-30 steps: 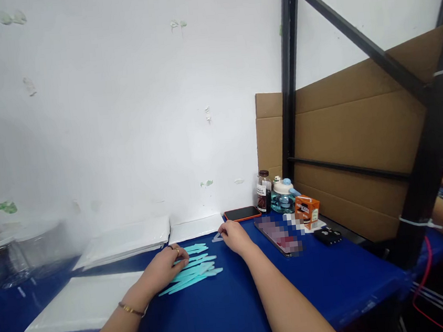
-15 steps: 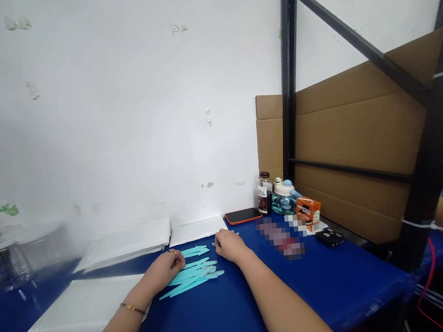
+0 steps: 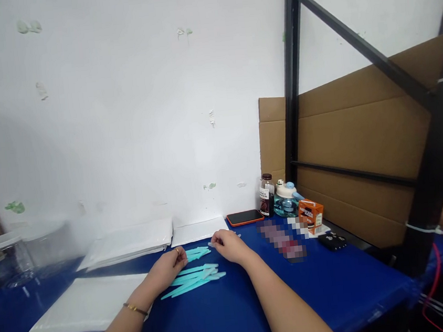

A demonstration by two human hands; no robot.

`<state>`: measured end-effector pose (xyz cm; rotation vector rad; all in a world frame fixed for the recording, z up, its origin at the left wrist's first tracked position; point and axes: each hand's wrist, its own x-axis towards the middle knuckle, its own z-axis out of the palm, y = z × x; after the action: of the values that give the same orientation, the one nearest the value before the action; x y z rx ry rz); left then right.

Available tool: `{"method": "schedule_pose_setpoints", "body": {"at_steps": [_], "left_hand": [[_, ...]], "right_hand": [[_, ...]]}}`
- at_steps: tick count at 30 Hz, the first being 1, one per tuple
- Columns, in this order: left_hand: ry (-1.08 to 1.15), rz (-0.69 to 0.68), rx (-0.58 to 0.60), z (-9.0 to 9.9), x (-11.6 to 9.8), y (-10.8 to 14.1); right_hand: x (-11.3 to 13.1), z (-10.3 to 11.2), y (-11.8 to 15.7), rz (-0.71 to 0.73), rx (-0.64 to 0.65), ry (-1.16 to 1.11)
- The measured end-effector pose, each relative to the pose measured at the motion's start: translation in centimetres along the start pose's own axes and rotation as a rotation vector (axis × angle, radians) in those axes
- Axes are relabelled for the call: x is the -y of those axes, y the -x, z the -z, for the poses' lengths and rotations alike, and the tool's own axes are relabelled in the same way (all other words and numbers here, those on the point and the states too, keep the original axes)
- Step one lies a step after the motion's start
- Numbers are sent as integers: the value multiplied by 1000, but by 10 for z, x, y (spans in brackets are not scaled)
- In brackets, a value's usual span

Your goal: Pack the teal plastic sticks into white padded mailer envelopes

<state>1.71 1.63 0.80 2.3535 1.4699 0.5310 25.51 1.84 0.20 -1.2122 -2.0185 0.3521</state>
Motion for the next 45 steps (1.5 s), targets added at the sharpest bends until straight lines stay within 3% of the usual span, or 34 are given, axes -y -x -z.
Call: {"method": "schedule_pose_setpoints", "body": {"at_steps": [4,8,14,24,26,28,30,33,37,41,45], "left_hand": [[64,-49,-75,5,-6,1],[52,-104,-38,10,-16,6],[80,-103,-13,15,-21,9],[68,-149,45,14,-23,9],[47,-145,68,12,-22,10],[11,-152,76,10,-22,10],[-18,-179,85,7,-22,10],[-25,-198,112,4,-21,10],[-92,-148,37,3,-15,7],[-231,-55,-103,4,-2,3],[-300,-7,-115,2,6,1]], "right_hand": [[-1,1,-2,-10,-30,-109],[5,1,-3,-32,-20,-228],[22,7,-1,104,-130,-177],[30,0,4,130,5,-205],[26,1,4,135,83,-202],[15,7,1,127,83,-180],[-2,18,-2,61,-62,-121],[-30,33,-5,-174,-288,71],[-52,34,-1,-372,-159,326],[-52,25,2,-382,-33,378],[-52,23,1,-423,1,366]]}}
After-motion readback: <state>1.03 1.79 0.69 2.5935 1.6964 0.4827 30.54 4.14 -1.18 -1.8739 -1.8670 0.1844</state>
